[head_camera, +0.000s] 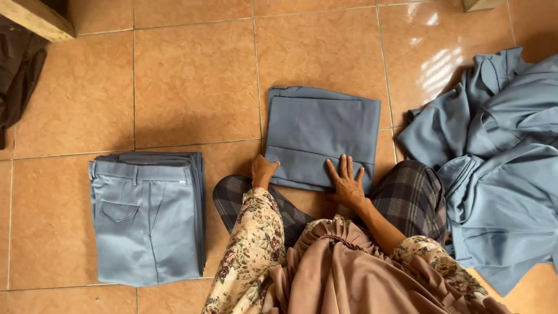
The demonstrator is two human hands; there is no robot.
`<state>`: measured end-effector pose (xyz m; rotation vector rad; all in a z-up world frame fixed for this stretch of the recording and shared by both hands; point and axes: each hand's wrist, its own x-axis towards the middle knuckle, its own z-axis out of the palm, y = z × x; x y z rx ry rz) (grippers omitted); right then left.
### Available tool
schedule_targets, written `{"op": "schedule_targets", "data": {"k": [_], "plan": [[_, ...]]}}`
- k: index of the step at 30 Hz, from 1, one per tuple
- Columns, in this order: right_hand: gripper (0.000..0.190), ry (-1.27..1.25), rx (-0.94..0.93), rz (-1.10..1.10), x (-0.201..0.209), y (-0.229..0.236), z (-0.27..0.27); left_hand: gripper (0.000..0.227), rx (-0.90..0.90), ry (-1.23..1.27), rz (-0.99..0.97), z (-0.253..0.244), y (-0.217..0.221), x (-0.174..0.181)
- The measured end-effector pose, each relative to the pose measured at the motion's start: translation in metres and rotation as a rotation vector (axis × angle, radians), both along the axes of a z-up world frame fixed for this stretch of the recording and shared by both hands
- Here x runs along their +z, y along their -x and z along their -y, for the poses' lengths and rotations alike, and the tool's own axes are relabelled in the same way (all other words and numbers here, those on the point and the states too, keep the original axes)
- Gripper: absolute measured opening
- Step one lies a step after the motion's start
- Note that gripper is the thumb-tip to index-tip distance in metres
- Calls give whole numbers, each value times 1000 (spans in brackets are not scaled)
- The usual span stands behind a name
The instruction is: Folding blue trousers into neat rectangles and stacking them on the floor.
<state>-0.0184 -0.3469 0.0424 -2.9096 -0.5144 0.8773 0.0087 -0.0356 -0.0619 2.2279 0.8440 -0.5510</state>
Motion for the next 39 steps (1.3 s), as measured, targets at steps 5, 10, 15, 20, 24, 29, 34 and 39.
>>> {"op": "schedule_targets", "data": {"k": [5,10,15,20,24,29,34,39], "plan": [[128,-54,-22,15,-9,-10,10,87,60,159,-14,7,-2,20],[126,-95,-36,-7,-10,-11,11,114,543,724,14,38,25,114],[122,-241,124,-55,13,-4,-13,51,1125,1302,382,53,66,142],[80,-725,-148,-359,2,11,-46,48,1059,1259,637,43,44,202],[87,-1382,-1002,-715,-108,28,-60,75,837,1120,638,78,6,246],[107,-1503,-1371,-1084,-59,2,-32,75,171,1248,518,125,-12,283],[101,-1413,-1459,-1104,-34,-11,-7,65,470,1059,325,132,25,163],[90,-1438,-1507,-1123,-98,-8,7,91,1036,966,155,131,96,37]]}}
